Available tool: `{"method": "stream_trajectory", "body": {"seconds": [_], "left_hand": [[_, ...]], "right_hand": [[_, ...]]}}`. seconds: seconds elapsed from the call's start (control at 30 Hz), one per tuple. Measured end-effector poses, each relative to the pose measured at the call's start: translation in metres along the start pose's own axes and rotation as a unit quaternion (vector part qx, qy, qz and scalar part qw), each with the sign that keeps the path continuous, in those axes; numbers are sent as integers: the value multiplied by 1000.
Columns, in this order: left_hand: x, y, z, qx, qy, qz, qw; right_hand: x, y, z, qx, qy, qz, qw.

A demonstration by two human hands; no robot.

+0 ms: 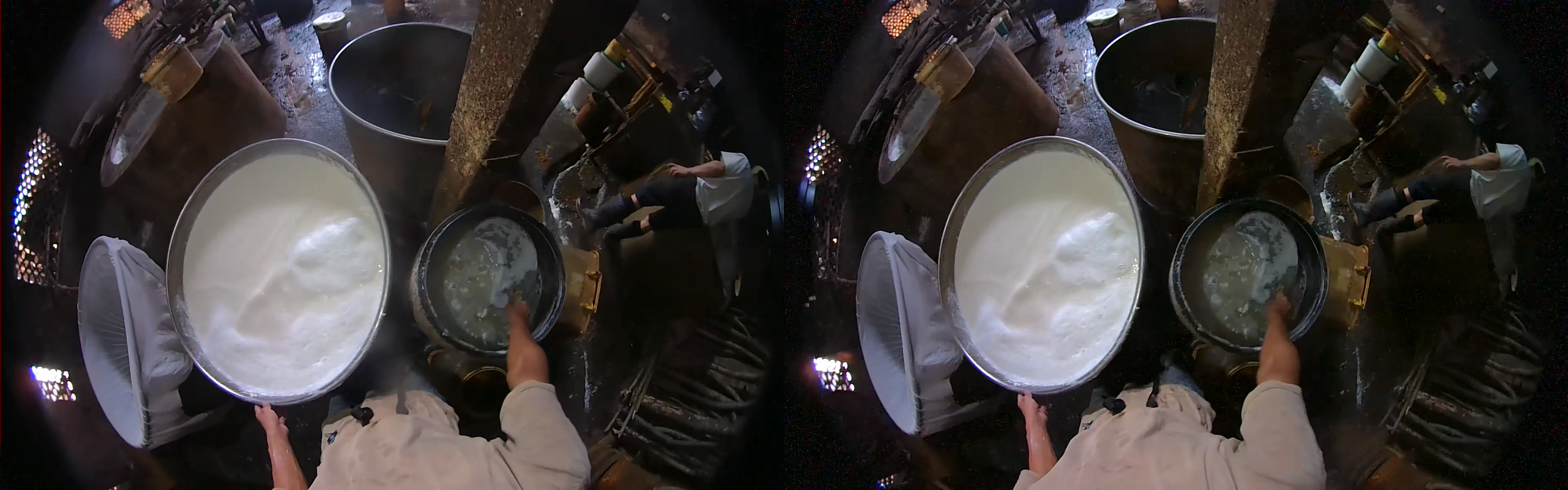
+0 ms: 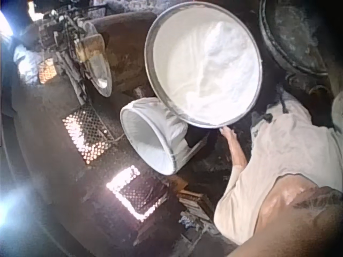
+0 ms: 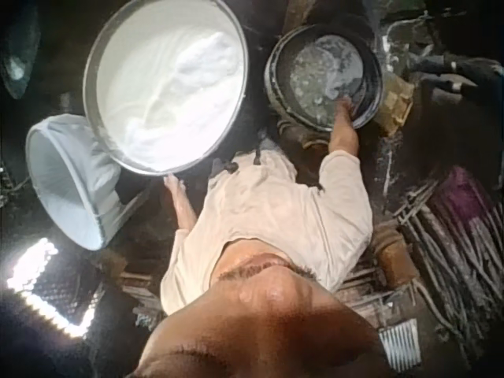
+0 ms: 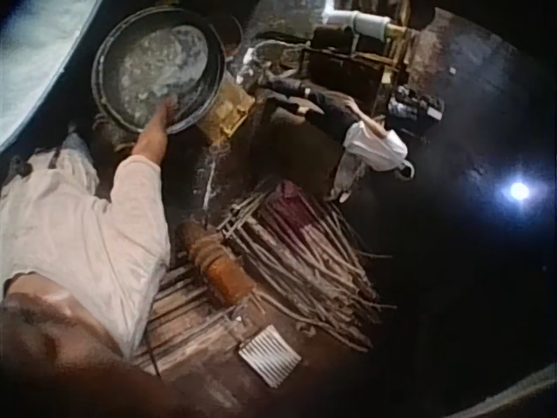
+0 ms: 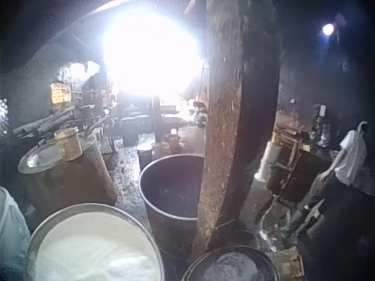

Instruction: The person transfers liquid between large metal vats using a ladle and a handheld strainer. They stir the white liquid with the ladle and lift the strainer to separate solids from the liquid.

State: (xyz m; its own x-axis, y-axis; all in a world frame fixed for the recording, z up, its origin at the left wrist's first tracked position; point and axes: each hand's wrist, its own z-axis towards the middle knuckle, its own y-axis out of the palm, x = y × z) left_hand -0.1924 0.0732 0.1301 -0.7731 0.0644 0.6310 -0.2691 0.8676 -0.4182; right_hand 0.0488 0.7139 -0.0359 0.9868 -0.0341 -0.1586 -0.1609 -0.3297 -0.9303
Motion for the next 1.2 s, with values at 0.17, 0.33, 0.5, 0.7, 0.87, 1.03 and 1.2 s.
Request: {"method": "stream_trajectory", "body": {"seconds": [0.17,0.33,0.5,0.7,0.87,1.03,1.2], "left_hand": [[-29,-1,4,11,-41,-45,998],[-23,-17,-21,74,-49,-94,992],[-16,5,6,26,-92,-58,994],[-17,4,-6,28,-56,-74,995],[-26,-15,-14,63,-31,-68,995],[-25,0,-7,14,-12,-58,998],[-32,-12,5,-45,16,-117,992]], "right_hand": [[-10,107,-9,-86,132,176,972],[-58,123,-65,-313,165,315,881],[2,160,-24,-454,156,417,772],[-13,101,-30,-545,154,422,708],[-50,-2,-73,-494,129,378,772],[-22,-80,-71,-483,99,380,783],[-37,-170,-94,-474,24,270,838]]}}
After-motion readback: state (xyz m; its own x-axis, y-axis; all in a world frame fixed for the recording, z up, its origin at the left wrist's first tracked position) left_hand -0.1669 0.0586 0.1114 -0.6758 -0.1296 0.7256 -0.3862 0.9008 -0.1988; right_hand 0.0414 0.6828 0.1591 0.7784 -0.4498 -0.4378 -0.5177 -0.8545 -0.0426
